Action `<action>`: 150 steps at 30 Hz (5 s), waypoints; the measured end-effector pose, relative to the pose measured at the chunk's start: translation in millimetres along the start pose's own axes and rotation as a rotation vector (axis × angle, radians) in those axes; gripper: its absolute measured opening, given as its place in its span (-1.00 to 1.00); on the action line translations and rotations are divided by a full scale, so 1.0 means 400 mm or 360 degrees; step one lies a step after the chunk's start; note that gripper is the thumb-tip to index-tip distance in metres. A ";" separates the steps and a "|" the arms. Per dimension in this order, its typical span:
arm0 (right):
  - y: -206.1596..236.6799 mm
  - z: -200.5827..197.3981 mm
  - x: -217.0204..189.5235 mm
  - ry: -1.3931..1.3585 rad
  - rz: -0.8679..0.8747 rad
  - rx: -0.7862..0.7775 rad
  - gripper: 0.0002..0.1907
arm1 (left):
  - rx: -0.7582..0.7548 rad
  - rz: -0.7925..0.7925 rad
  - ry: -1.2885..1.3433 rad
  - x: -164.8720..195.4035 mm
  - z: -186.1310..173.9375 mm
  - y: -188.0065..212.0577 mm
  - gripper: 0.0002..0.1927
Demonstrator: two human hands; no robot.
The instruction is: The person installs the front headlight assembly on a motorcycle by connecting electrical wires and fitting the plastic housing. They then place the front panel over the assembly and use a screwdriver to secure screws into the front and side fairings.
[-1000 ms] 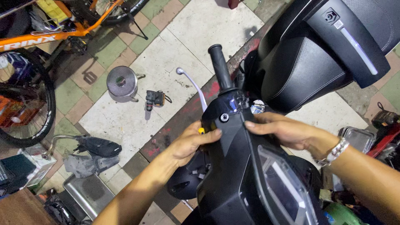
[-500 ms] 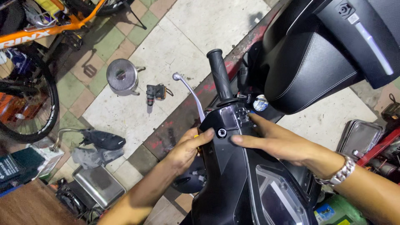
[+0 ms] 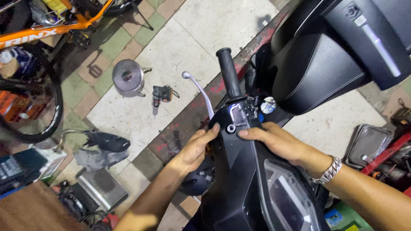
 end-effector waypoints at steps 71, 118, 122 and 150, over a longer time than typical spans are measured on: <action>0.163 0.169 -0.104 0.1575 -0.0941 0.0697 -0.37 | 0.0506 0.1171 0.0413 -0.231 0.137 0.354 -0.45; -0.256 0.596 0.782 -0.0884 -0.1261 0.1959 -0.62 | -0.0351 0.2271 -0.1780 -0.182 -0.179 0.442 -0.59; -0.318 0.528 0.768 -0.1050 -0.1556 0.2264 -0.67 | -0.0544 0.2773 -0.1703 -0.176 -0.170 0.339 -0.55; -0.242 0.770 0.663 -0.0254 -0.0575 0.3907 -0.73 | -0.1379 0.2776 -0.0597 -0.189 -0.278 0.271 -0.76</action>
Point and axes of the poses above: each hand's wrist, its own y-axis away from the middle knuckle, its own z-axis out of the palm, x = y × z, the point moved 8 cm from there along -y, towards the middle knuckle, and after that the axes turned 10 degrees about z, right-handed, at the moved point
